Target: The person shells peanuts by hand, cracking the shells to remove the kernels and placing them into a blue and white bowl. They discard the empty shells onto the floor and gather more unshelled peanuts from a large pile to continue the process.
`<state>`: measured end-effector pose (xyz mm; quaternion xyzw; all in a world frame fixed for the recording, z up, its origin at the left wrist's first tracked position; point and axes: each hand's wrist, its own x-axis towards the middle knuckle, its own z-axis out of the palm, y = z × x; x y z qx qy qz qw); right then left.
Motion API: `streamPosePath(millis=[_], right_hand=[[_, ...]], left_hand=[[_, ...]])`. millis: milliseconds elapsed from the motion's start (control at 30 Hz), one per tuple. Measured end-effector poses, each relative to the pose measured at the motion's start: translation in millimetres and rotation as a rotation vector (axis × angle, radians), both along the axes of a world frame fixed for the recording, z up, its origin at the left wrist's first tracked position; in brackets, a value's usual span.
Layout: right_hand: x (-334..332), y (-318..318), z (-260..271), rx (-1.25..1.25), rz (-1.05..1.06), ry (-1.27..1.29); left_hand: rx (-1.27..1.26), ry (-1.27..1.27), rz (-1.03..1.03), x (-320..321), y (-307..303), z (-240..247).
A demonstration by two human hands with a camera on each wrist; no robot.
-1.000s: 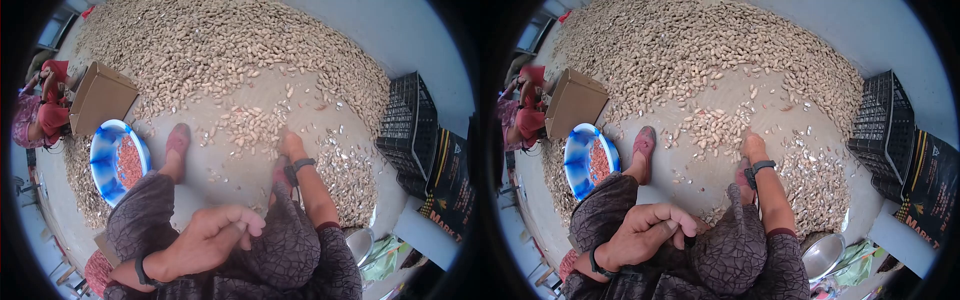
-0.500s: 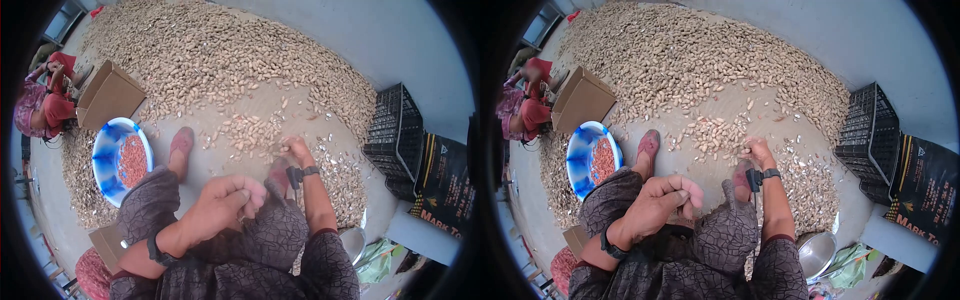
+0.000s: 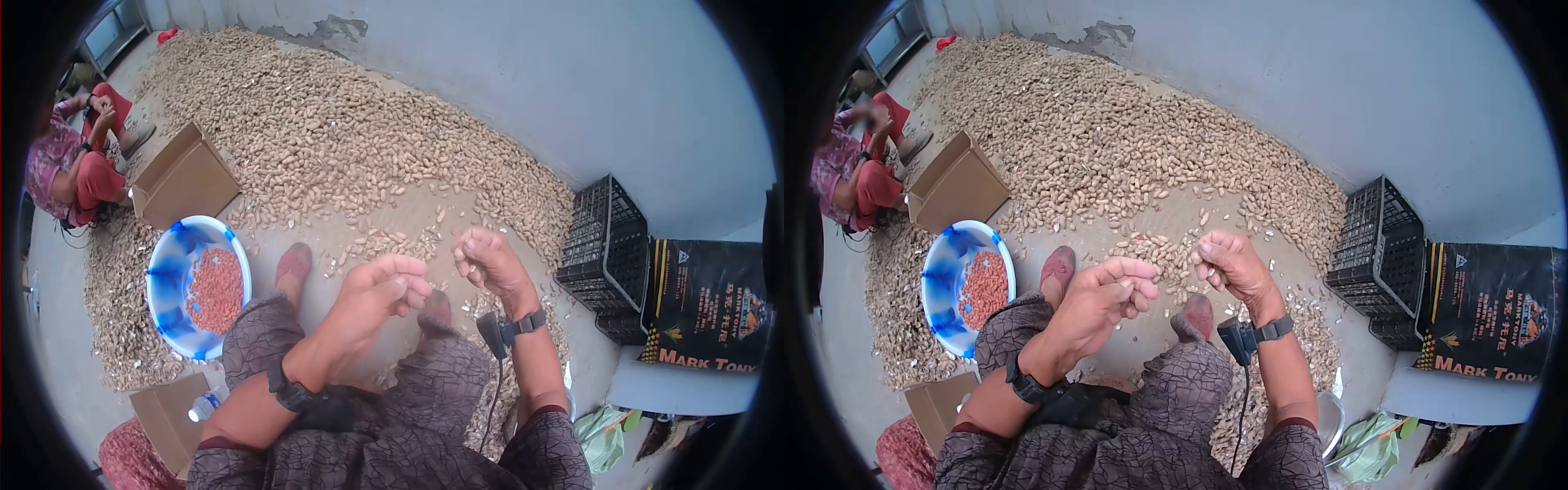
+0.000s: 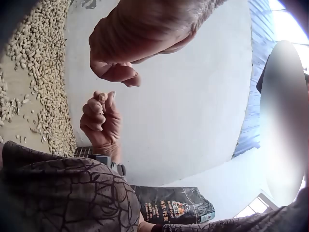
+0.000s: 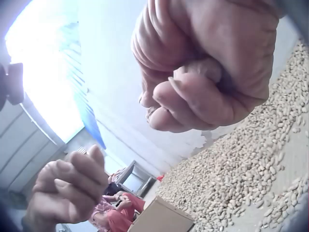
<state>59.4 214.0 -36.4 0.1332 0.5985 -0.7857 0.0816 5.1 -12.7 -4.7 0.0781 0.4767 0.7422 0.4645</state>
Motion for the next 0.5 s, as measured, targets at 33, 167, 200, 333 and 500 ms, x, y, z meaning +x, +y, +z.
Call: streamPosePath(millis=[33, 167, 200, 333, 500], right_hand=[[0, -9, 14, 0.013, 0.003, 0.008], [0, -46, 68, 0.246, 0.023, 0.059], [-1, -57, 78, 0.302, 0.051, 0.135], [1, -78, 95, 0.506, 0.130, 0.280], [6, -96, 117, 0.792, 0.133, 0.318]], left_hand=[[0.035, -0.020, 0.003, 0, 0, 0], [0.125, -0.045, 0.010, -2, 1, 2], [0.156, -0.045, -0.014, -2, 0, 4], [0.240, 0.062, -0.044, -4, -7, 12], [0.347, 0.092, -0.093, -7, -20, 15]])
